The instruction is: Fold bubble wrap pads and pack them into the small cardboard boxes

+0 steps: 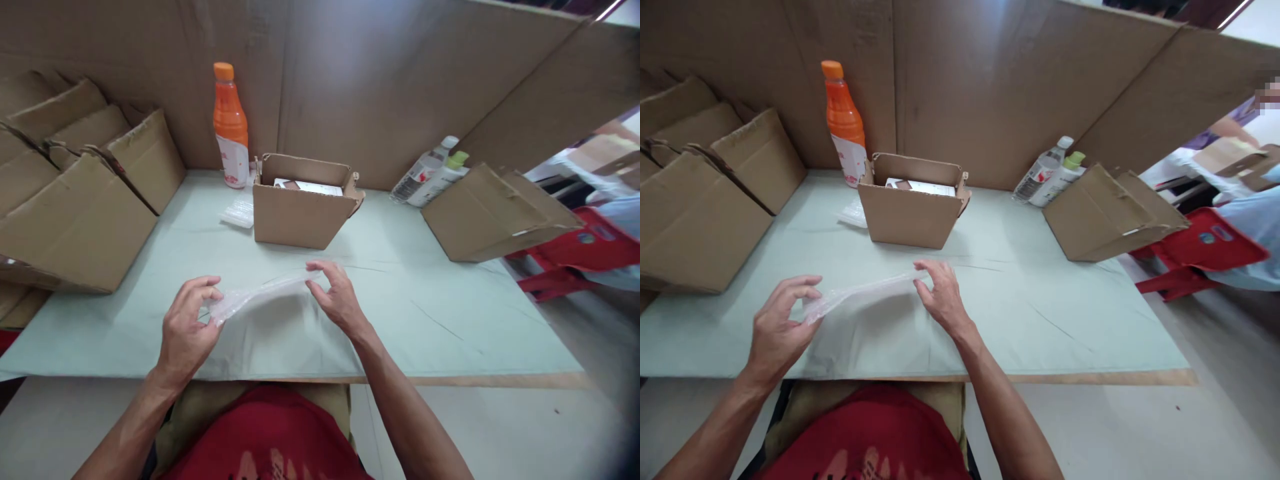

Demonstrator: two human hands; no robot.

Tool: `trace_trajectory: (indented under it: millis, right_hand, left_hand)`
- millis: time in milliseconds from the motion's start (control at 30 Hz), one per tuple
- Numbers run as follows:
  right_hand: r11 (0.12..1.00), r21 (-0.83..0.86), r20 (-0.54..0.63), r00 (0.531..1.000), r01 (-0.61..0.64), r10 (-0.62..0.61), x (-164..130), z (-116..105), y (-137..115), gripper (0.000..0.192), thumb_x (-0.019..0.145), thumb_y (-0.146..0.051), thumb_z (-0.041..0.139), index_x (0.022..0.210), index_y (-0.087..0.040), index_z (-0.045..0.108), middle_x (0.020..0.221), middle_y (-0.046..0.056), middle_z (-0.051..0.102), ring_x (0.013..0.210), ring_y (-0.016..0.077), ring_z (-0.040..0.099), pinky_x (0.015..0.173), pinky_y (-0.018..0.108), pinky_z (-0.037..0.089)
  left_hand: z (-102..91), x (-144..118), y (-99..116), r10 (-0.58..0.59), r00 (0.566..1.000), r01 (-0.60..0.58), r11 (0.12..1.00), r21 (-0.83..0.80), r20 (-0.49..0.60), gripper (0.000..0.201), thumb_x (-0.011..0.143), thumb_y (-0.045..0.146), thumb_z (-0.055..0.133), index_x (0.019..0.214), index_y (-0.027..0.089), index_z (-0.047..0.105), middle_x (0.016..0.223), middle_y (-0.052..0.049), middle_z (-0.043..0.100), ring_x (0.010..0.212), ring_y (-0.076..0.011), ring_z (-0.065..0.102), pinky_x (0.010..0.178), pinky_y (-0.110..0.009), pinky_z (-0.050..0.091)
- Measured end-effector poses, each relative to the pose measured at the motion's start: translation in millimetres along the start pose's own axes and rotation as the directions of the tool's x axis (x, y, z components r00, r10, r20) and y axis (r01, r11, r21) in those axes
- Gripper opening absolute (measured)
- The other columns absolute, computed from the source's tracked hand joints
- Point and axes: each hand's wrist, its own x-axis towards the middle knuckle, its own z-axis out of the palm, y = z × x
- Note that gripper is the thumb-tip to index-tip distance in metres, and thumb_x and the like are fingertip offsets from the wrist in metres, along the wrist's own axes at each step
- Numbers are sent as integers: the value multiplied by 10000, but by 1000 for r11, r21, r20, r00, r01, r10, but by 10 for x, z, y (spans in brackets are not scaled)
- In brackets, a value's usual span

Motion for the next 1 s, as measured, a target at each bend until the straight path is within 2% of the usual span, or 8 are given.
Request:
trace_trajectory:
  millis: [100,200,300,433,633,700,867,1000]
  right_hand:
    - [998,-57,-85,996,-5,0,36,-89,156,419,861,-182,536,1265,-243,627,1288,93,684,1208,278,598,1055,502,454]
    - [995,-47,-140,987,-86,78,-112,-112,316,442,864,-169,500,1283,-239,619,1295,96,681,1207,274,610,1043,516,482]
    - [997,-36,-112,992,-66,62,-348,-68,294,397,894,-178,505,1263,-243,634,1264,93,697,1196,263,616,1046,504,486]
    - [998,22,101,993,51,-53,-512,-17,-8,367,911,-142,514,1235,-248,651,1234,83,714,1195,245,618,1039,478,473]
    - [972,184,428,878,147,-214,-756,-1,-428,653,868,-412,717,1453,-234,488,1395,123,626,1240,276,597,1038,467,475]
    - [977,147,427,882,152,-201,-909,122,-495,726,845,-410,742,1478,-202,454,1330,149,655,1158,291,629,987,478,505]
    - [998,63,213,977,-28,14,-1082,487,-496,379,920,-119,508,1269,-204,629,1089,103,754,954,238,696,869,407,563]
    - [973,163,195,972,-164,131,-1032,497,-461,309,939,-171,517,1205,-218,665,1156,79,753,1027,222,714,913,364,574]
  left_hand:
    - [6,-10,279,261,965,-258,960,109,-13,195,823,42,585,942,196,587,1139,-106,704,1107,-262,655,968,-438,460]
    - [172,-254,466,276,939,-298,950,89,205,204,837,27,561,957,189,598,1126,-94,718,1113,-269,646,977,-449,418]
    - [354,-565,539,212,903,-246,968,44,373,220,850,17,528,960,186,615,1083,-73,722,1047,-246,643,938,-423,409]
    - [401,-770,533,176,884,-221,974,55,432,309,850,3,506,1062,190,628,1146,-89,694,1073,-254,610,955,-433,398]
    - [317,-734,433,145,864,-184,982,35,482,359,834,-21,464,1082,183,623,1006,-78,697,938,-237,613,865,-397,466]
    - [317,-700,401,142,876,-150,989,-20,461,327,867,6,463,1094,187,614,952,-67,709,886,-225,629,817,-375,486]
    - [269,-608,300,48,925,5,990,-138,377,330,878,115,538,1191,196,605,965,-66,728,897,-219,669,816,-355,520]
    - [292,-560,193,-141,875,226,965,-133,462,316,889,208,529,1181,194,648,984,-60,746,776,-181,660,691,-296,528]
